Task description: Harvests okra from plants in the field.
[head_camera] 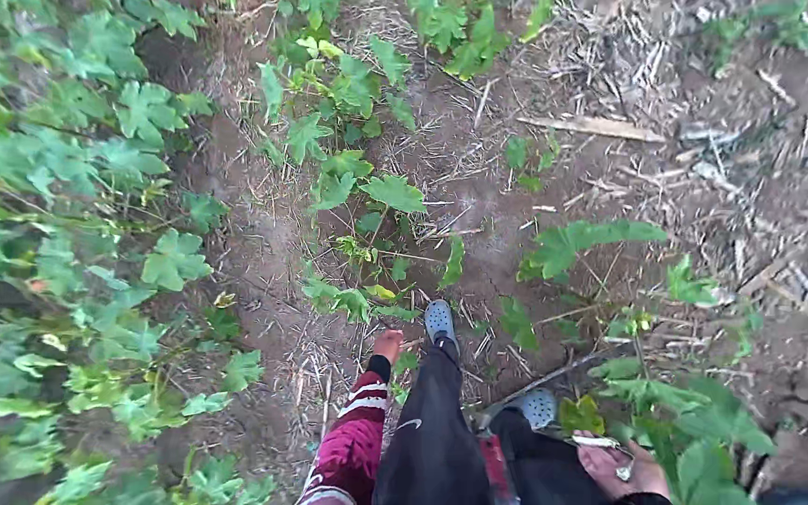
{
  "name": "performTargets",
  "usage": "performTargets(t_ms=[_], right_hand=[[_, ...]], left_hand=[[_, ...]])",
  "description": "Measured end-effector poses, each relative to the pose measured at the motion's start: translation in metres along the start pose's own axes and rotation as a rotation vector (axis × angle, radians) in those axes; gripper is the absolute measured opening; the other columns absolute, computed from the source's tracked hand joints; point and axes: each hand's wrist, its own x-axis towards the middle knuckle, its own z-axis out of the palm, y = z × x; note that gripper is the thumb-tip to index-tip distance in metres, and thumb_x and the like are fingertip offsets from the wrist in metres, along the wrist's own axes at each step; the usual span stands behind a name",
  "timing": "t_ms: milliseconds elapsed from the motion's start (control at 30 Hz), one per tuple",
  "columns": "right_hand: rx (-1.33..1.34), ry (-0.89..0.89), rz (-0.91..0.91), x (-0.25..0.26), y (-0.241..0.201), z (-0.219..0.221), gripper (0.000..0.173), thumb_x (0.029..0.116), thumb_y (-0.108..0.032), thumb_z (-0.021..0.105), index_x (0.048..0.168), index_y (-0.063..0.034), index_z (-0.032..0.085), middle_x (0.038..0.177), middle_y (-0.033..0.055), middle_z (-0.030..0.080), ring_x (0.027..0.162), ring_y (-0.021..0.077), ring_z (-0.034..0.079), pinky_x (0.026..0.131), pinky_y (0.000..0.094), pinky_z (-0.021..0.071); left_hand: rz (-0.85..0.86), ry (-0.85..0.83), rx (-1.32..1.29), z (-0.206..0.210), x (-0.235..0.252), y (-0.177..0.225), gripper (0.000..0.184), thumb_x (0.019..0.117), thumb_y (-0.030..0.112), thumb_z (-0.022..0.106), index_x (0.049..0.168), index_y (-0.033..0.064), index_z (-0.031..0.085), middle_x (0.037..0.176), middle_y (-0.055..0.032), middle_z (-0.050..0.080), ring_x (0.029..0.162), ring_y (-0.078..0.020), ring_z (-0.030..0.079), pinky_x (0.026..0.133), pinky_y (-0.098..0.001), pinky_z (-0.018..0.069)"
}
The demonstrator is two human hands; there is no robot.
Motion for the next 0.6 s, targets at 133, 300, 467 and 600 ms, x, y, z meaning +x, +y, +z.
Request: performTargets(t_ms=[133, 300, 467, 600], right_hand=[[-0.265, -0.160, -0.065, -0.032, -0.011, 0.111, 0.058, 0.1060, -0.055, 0.037, 0.138, -0.0079, 0.045, 0.108, 0.0170, 0.069, 0.089, 0.0267, 0.070, 0.069, 0.0416, 0.0579], [-1.140, -0.439, -0.300, -0.078, -0.017, 0.254, 0.044, 0.1124, -0.032, 0.042, 0.142, -0.0002, 0.048, 0.102, 0.0191, 0.073, 0.082, 0.0284, 0.073, 0.068, 0.0416, 0.0590], [-1.695, -0.522, -0.340, -0.066, -0.020, 0.377, 0.045, 0.1099, -0.037, 0.049, 0.142, -0.0048, 0.049, 0.100, 0.0131, 0.073, 0.082, 0.0235, 0.071, 0.070, 0.0395, 0.0573], [-2.197, -0.600, -0.448, -0.044, -0.020, 0.468, 0.060, 0.1052, -0.049, 0.053, 0.146, -0.0051, 0.050, 0.113, 0.0209, 0.070, 0.098, 0.0342, 0.070, 0.090, 0.0542, 0.0557]], left_hand=[[0.009, 0.007, -0.145, -0.027, 0.019, 0.038, 0.040, 0.1091, 0.029, 0.051, 0.139, 0.0039, 0.056, 0.121, -0.0199, 0.068, 0.101, -0.0299, 0.069, 0.087, -0.0473, 0.0572], [-0.045, 0.011, -0.534, -0.020, 0.057, 0.089, 0.042, 0.1116, 0.029, 0.044, 0.144, 0.0035, 0.050, 0.122, -0.0193, 0.067, 0.096, -0.0267, 0.070, 0.081, -0.0436, 0.0569], [-0.174, 0.060, -1.047, -0.010, 0.102, 0.124, 0.039, 0.1100, 0.029, 0.045, 0.137, 0.0021, 0.052, 0.120, -0.0179, 0.067, 0.094, -0.0243, 0.069, 0.080, -0.0400, 0.0562], [-0.095, 0.086, -1.396, -0.014, 0.141, 0.154, 0.047, 0.1122, 0.035, 0.028, 0.139, 0.0025, 0.048, 0.119, -0.0166, 0.068, 0.095, -0.0238, 0.070, 0.081, -0.0400, 0.0567]])
